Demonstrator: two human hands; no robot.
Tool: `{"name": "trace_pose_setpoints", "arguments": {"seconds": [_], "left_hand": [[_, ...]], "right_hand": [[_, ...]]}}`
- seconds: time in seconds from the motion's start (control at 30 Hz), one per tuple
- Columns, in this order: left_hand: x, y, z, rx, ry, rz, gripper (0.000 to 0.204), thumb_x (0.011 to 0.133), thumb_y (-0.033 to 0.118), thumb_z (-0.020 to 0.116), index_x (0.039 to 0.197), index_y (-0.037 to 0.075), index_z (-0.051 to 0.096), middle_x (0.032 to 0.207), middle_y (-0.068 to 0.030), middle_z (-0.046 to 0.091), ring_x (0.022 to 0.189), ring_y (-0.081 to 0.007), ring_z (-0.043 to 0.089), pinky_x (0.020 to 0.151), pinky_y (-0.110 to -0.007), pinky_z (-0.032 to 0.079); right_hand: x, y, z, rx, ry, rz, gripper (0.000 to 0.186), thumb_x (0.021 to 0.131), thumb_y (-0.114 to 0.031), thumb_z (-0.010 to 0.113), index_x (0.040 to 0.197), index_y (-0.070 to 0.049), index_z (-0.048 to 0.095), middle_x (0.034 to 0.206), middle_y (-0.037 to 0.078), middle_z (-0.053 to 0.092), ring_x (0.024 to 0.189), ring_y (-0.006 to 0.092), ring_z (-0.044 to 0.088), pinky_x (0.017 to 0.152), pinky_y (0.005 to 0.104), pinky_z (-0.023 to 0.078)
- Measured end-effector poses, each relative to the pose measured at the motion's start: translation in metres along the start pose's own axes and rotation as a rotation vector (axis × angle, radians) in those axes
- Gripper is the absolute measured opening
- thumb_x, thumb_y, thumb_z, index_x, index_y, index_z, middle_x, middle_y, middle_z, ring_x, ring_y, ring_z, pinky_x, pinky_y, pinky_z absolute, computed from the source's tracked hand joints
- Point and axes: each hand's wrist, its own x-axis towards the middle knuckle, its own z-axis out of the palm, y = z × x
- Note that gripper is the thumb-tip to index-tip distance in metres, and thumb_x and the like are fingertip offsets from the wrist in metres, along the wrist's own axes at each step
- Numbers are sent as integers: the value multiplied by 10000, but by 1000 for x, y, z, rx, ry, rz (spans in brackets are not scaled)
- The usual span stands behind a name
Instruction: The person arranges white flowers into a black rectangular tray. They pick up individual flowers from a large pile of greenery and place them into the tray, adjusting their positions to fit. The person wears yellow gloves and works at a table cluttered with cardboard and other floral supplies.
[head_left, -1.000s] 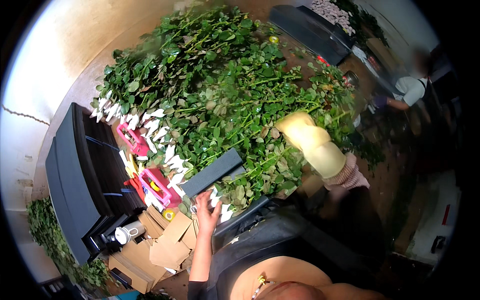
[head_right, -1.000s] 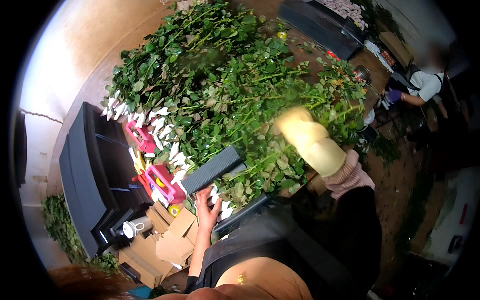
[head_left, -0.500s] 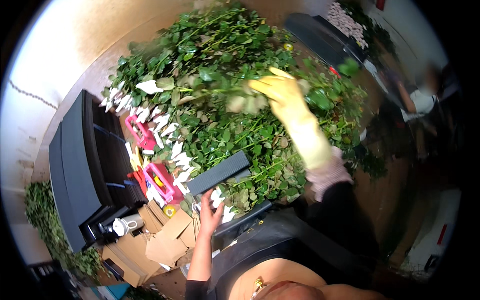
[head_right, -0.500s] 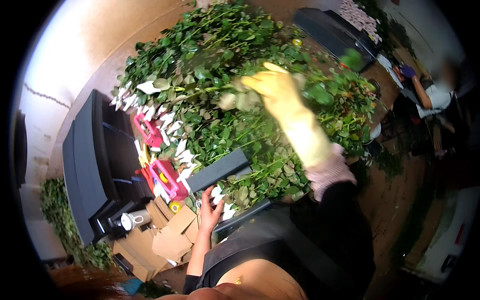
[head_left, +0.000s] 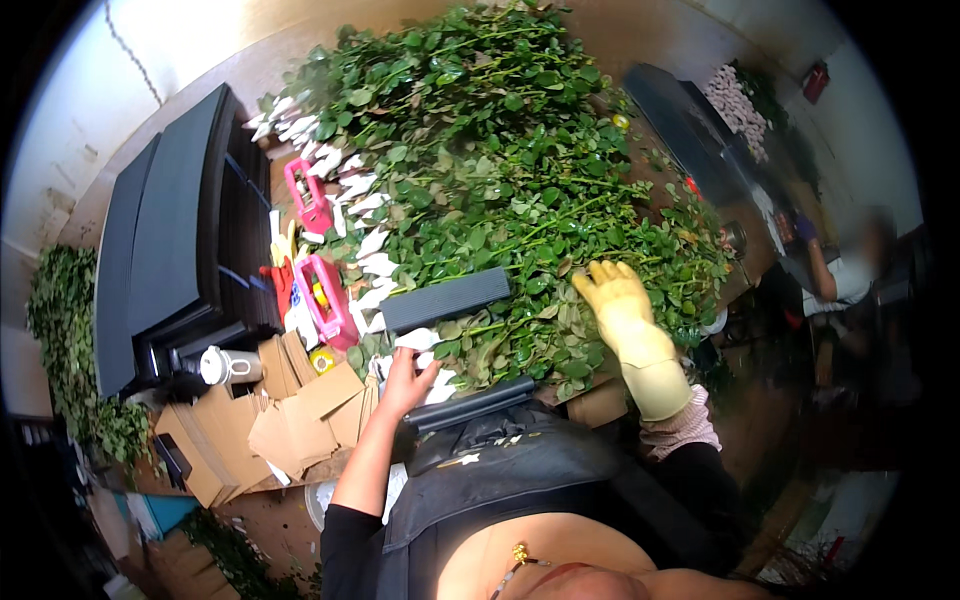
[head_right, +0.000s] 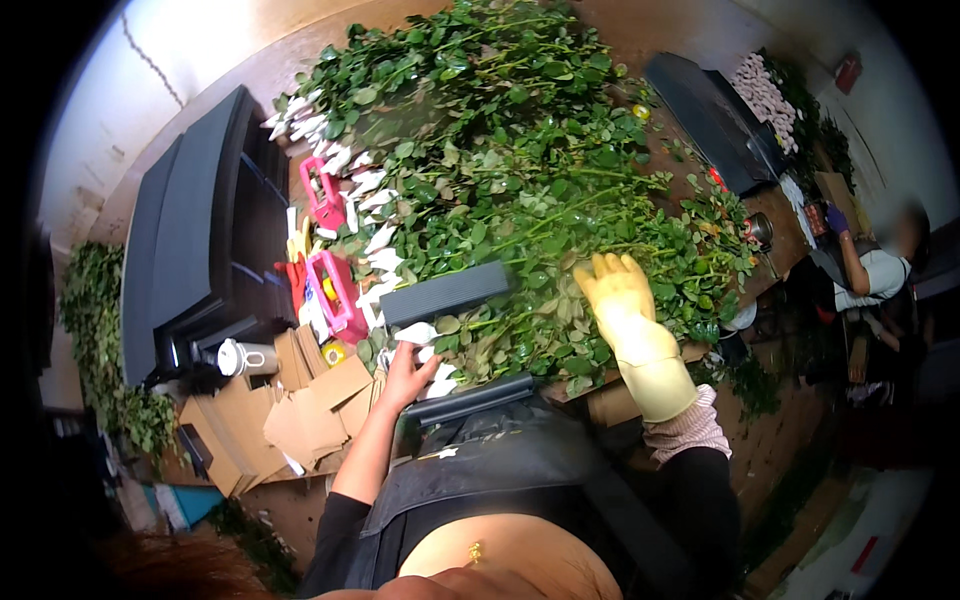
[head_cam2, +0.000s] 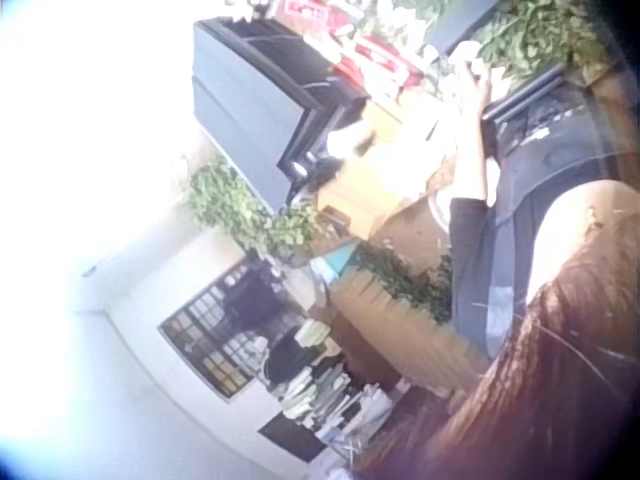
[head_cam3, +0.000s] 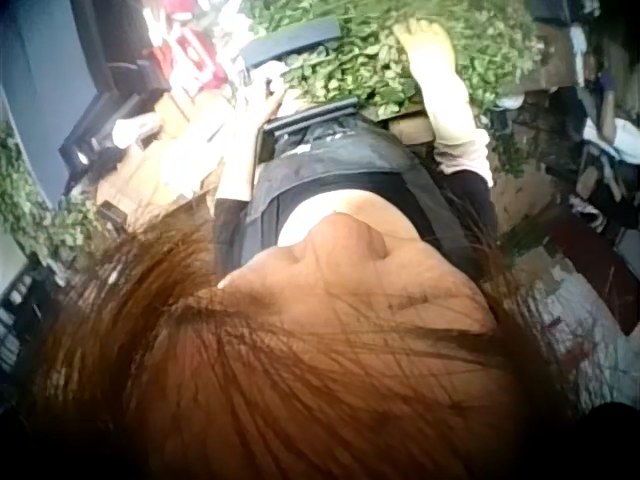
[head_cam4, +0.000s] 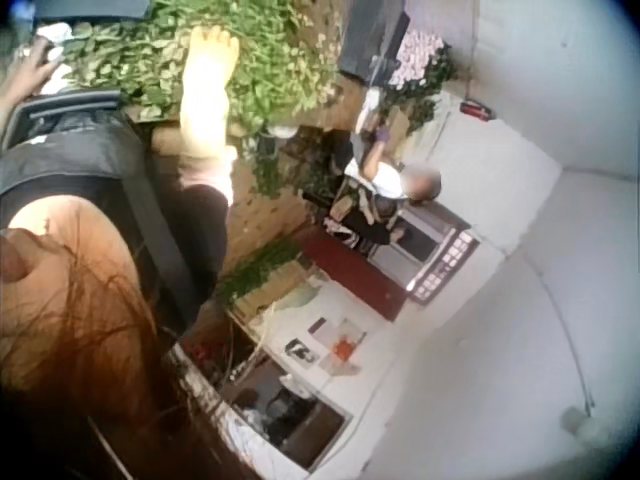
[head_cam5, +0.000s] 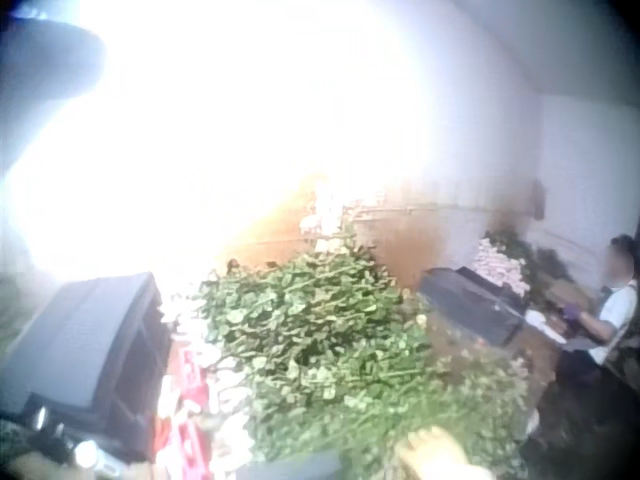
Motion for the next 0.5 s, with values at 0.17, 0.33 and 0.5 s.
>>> {"name": "trace_pose_setpoints", "arguments": {"seconds": [0.17, 0.33, 0.5], "left_hand": [[6, -6, 5, -18, 44, 91, 588, 847, 166, 761, 1335, 11, 471, 1196, -225, 605, 1090, -370, 629, 937, -438, 517], [9, -1, 14, 3, 97, 63, 619, 829, 187, 773, 1336, -1, 474, 1142, -244, 599, 1144, -402, 540, 979, -452, 466], [6, 29, 6, 94, 229, -157, 489, 992, 437, 603, 1120, -34, 626, 1072, -272, 654, 1089, -453, 565, 942, -499, 458]], "right_hand": [[31, -82, -136, 950, -481, -71, 417, 980, -392, 606, 1304, -129, 634, 1124, 188, 714, 1080, 359, 675, 923, 454, 536], [77, -154, -38, 423, -533, -203, 445, 987, -406, 591, 1363, -169, 625, 1179, 180, 706, 1136, 397, 654, 992, 469, 510], [67, -164, -39, 451, -482, -152, 364, 986, -333, 597, 1283, -126, 638, 1129, 157, 730, 1096, 342, 686, 945, 459, 525]]}}
